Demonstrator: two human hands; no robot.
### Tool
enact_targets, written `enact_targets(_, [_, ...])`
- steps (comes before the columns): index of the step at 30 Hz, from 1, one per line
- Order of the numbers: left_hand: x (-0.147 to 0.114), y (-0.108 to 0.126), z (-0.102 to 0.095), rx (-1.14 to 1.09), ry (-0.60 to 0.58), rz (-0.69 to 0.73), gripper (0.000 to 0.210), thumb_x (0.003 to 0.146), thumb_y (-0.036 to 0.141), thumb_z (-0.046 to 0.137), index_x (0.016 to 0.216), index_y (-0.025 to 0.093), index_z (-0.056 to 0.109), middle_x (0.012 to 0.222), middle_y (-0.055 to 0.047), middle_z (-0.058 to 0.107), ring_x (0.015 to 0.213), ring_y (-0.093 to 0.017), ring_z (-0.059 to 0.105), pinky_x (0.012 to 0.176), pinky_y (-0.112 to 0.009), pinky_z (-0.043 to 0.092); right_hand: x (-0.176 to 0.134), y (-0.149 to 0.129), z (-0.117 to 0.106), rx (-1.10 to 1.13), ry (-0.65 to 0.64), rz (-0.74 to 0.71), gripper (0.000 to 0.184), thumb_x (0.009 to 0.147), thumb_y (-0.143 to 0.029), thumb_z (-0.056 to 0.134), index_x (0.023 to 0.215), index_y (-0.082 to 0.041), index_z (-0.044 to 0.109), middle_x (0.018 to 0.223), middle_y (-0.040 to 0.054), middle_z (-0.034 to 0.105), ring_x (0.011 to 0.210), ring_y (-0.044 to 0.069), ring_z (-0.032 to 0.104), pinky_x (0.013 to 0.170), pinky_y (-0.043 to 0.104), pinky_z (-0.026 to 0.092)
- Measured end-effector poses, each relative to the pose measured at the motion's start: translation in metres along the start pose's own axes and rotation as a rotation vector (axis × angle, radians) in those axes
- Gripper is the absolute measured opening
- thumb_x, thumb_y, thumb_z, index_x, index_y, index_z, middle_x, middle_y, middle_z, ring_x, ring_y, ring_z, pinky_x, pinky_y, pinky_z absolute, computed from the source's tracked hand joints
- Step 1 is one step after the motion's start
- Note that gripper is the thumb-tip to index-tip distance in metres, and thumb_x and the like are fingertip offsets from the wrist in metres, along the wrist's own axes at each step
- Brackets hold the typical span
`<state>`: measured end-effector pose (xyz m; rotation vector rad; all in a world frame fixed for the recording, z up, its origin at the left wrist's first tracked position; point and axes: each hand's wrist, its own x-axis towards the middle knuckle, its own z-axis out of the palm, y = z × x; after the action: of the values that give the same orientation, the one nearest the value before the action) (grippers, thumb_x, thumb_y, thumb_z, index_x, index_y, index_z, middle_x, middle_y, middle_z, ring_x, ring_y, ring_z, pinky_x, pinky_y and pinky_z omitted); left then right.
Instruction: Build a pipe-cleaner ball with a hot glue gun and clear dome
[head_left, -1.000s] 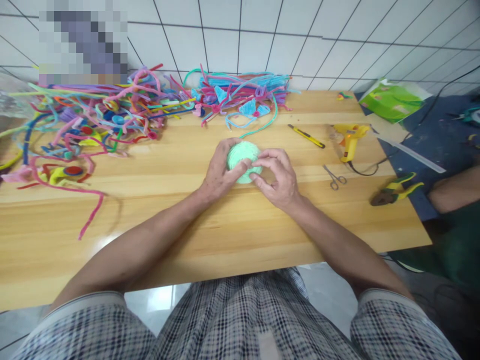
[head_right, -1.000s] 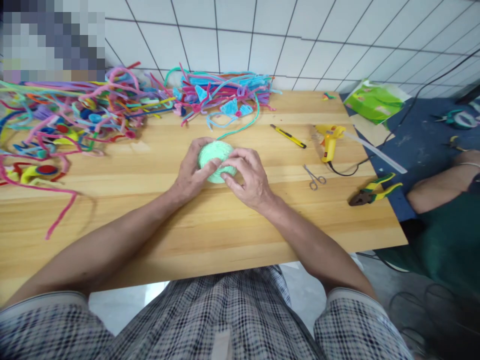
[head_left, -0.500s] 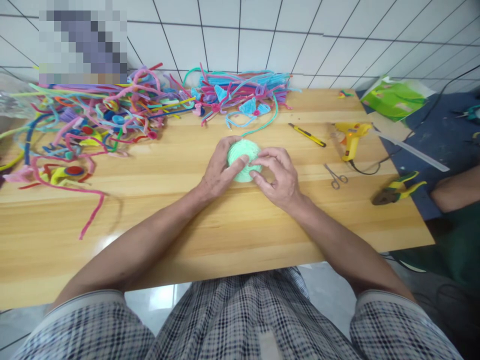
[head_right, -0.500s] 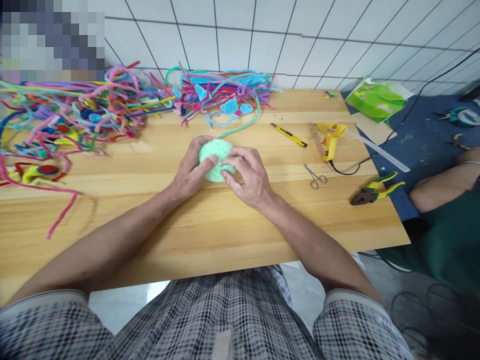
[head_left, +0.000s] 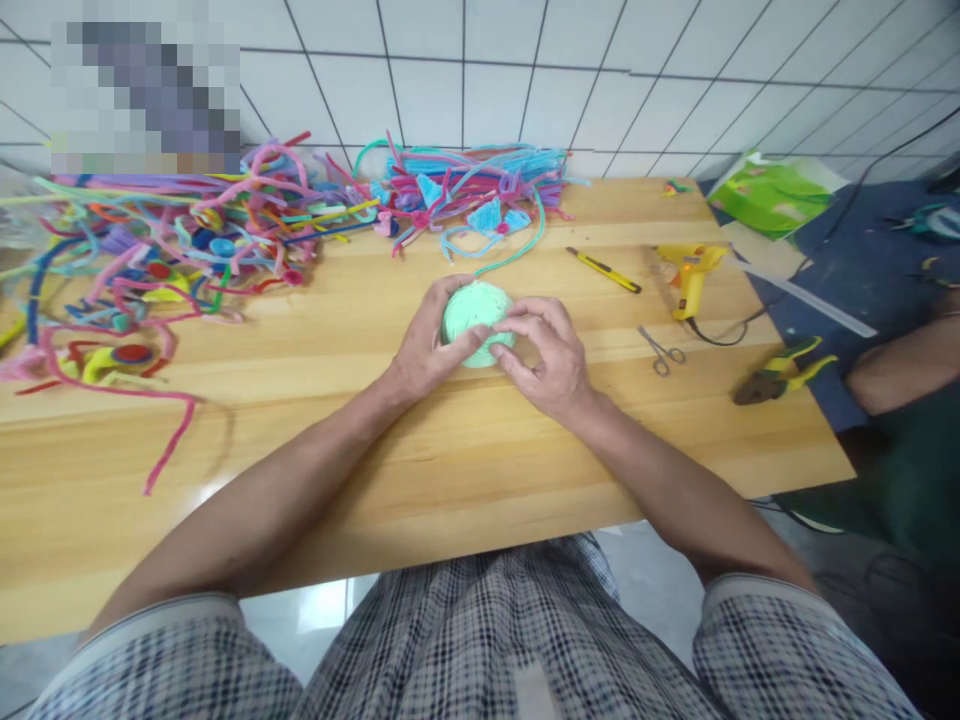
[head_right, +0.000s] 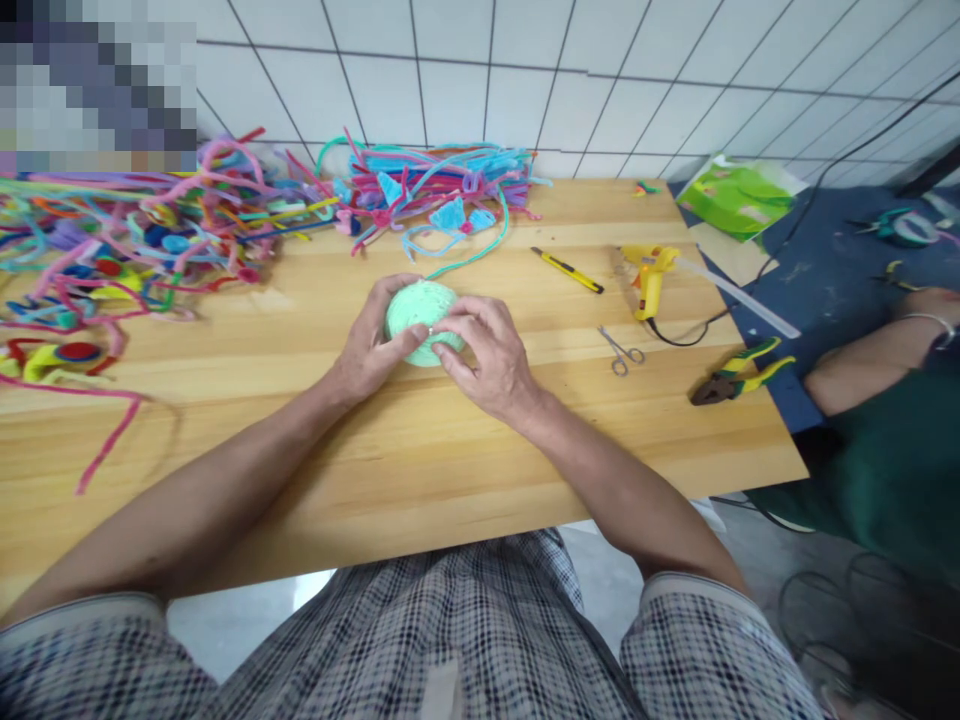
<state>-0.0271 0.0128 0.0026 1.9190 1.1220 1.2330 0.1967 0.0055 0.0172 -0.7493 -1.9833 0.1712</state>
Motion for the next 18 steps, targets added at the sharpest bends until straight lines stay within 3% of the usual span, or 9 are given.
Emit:
enact_targets(4, [0.000, -0.001, -0.001, 0.019, 0.018, -0.001, 0.074, 0.099, 0.076, 0.066, 0.150, 0.023, 0.054, 0.146, -0.014, 0.065, 0.136, -0.035, 0.065, 0.121, -0.053, 0.056, -0.001, -0.005, 0.001, 0.018, -0.043, 0.072, 0.014, 0.104, -0.033, 0.070, 0.116, -0.028, 0.074, 0.124, 0.0098, 0.074, 0.120, 0.028, 0.070, 0.106, 0.051, 0.059])
enact_targets(9, [0.000, 0.001, 0.001, 0.010, 0.035, -0.068, 0.070, 0.095, 0.068, 0.071, 0.147, 0.023, 0.056, 0.140, -0.013, 0.068, 0.128, -0.035, 0.068, 0.116, -0.057, 0.058, 0.017, -0.003, -0.014, 0.180, -0.104, 0.311, 0.021, 0.101, -0.047, 0.072, 0.107, -0.027, 0.074, 0.118, 0.0074, 0.077, 0.116, 0.025, 0.071, 0.105, 0.045, 0.059])
enact_targets(13, [-0.001, 0.004, 0.006, 0.007, 0.052, -0.108, 0.069, 0.092, 0.064, 0.074, 0.144, 0.023, 0.057, 0.140, -0.012, 0.067, 0.130, -0.035, 0.067, 0.117, -0.057, 0.057, 0.026, 0.032, -0.058, 0.164, -0.047, 0.692, 0.025, 0.097, -0.050, 0.070, 0.101, -0.025, 0.069, 0.106, 0.0033, 0.077, 0.101, 0.021, 0.072, 0.098, 0.041, 0.060])
enact_targets(15, [-0.001, 0.002, 0.010, -0.006, 0.098, -0.114, 0.068, 0.091, 0.063, 0.075, 0.143, 0.023, 0.058, 0.138, -0.012, 0.068, 0.129, -0.034, 0.068, 0.117, -0.056, 0.057, 0.018, 0.061, -0.090, -0.032, 0.011, 0.796, 0.028, 0.090, -0.048, 0.075, 0.106, -0.024, 0.070, 0.115, 0.0059, 0.077, 0.107, 0.024, 0.071, 0.105, 0.044, 0.058])
enact_targets(18, [0.001, -0.005, 0.016, -0.040, 0.185, -0.103, 0.070, 0.088, 0.065, 0.078, 0.142, 0.023, 0.060, 0.135, -0.012, 0.070, 0.124, -0.033, 0.069, 0.114, -0.056, 0.058, -0.003, 0.103, -0.136, -0.466, 0.086, 0.934, 0.044, 0.086, -0.043, 0.076, 0.121, -0.017, 0.068, 0.132, 0.0178, 0.072, 0.124, 0.031, 0.067, 0.113, 0.051, 0.053])
